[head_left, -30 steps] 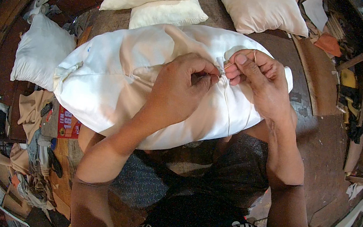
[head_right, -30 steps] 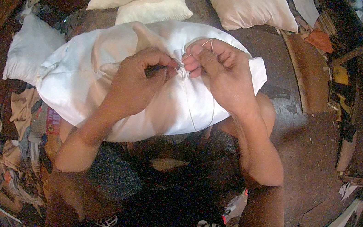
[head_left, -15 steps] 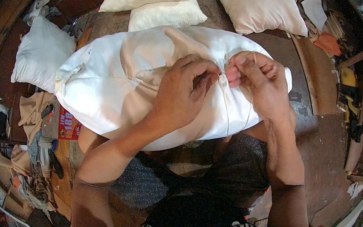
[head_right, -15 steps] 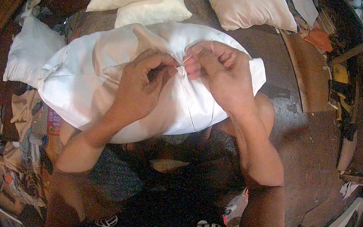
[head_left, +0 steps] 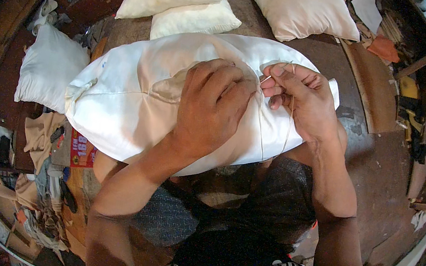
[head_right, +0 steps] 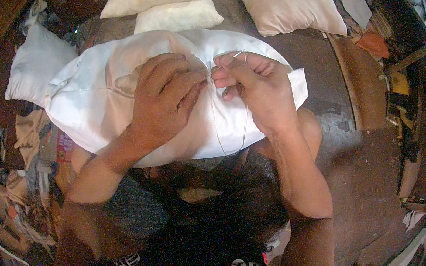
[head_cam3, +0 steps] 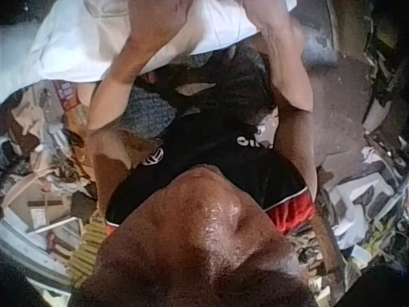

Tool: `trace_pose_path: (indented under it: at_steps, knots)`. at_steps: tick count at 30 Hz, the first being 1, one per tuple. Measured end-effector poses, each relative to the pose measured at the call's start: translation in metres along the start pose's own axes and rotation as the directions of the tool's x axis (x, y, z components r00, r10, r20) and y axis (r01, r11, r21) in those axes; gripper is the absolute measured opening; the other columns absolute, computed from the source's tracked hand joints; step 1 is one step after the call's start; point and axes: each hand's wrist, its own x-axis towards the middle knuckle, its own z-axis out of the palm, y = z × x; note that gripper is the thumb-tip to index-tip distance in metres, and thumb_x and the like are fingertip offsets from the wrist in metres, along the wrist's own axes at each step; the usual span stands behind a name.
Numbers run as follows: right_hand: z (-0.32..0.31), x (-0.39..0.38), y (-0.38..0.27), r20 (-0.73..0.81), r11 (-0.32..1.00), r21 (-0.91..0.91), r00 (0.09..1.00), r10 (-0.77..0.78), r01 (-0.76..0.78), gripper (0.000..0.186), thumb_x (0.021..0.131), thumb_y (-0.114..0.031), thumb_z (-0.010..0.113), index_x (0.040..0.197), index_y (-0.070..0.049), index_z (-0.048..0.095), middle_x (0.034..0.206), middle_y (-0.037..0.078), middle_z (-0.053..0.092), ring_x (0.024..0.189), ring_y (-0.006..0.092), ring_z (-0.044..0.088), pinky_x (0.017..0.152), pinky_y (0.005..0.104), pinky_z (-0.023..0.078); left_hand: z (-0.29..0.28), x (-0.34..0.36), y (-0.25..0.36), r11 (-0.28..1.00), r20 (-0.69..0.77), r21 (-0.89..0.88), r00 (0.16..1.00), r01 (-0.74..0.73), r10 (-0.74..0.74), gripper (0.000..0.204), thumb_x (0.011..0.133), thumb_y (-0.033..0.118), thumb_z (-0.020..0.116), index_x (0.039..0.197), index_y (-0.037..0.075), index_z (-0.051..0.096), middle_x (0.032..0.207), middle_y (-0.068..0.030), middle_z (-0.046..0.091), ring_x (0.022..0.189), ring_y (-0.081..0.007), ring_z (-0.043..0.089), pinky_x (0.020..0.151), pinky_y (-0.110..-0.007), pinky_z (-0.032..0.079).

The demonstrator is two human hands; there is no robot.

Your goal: The person hand-sews the opening of a white pillow using a needle and thread. They repeatedly insert the needle through the fabric and pull the thread to close the seam, working along the edge of the pillow.

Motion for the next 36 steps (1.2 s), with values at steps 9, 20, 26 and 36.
trace_pose_path:
  at_steps: [9, 20, 26, 36]
  knots:
    - [-0.009, -0.007, 0.000, -0.012, 0.910, -0.372, 0.979, -0.202, 0.184, 0.030, 0.102, -0.021, 0.060, 0.114, 0.003, 0.071, 0.086, 0.007, 0.073, 0.067, 0.0103, 0.063, 0.058, 0.0261, 0.050, -0.014, 0.002, -0.004, 0.977, -0.045, -0.184, 0.992, 0.104, -0.114, 0.016, 0.079, -0.003, 0.068, 0.093, 0.004, 0.064, 0.103, -0.0105, 0.065, 0.103, -0.0304, 0.062, 0.092, -0.041, 0.048]
    - [-0.027, -0.020, -0.014, 0.070, 0.450, -0.833, 0.867, -0.493, 0.323, 0.027, 0.089, -0.005, 0.058, 0.110, 0.002, 0.072, 0.091, 0.024, 0.072, 0.078, 0.0362, 0.071, 0.073, 0.0392, 0.056, -0.158, -0.046, -0.028, 0.799, -0.236, -0.262, 0.767, 0.541, -0.597, 0.005, 0.098, 0.005, 0.062, 0.099, 0.001, 0.060, 0.107, -0.0135, 0.067, 0.098, -0.0197, 0.064, 0.091, -0.032, 0.051]
    - [-0.029, -0.020, -0.013, 0.220, 0.341, -0.824, 0.810, -0.544, 0.453, 0.028, 0.085, 0.000, 0.059, 0.110, 0.002, 0.072, 0.101, 0.024, 0.069, 0.095, 0.0408, 0.066, 0.087, 0.0435, 0.053, -0.379, -0.166, -0.130, 0.593, -0.381, -0.596, 0.460, 0.541, -0.802, 0.016, 0.104, 0.014, 0.055, 0.115, 0.003, 0.059, 0.120, -0.0168, 0.065, 0.115, -0.0309, 0.063, 0.099, -0.042, 0.050]
    - [-0.028, -0.016, -0.006, 0.284, 0.227, -0.837, 0.750, -0.597, 0.498, 0.024, 0.083, 0.003, 0.060, 0.104, 0.001, 0.072, 0.099, 0.021, 0.067, 0.096, 0.0409, 0.063, 0.087, 0.0457, 0.051, -0.623, -0.372, -0.164, 0.328, -0.653, -0.551, -0.152, 0.768, -0.742, 0.028, 0.107, 0.020, 0.051, 0.118, -0.006, 0.055, 0.108, -0.0144, 0.065, 0.100, -0.0193, 0.066, 0.086, -0.033, 0.059]
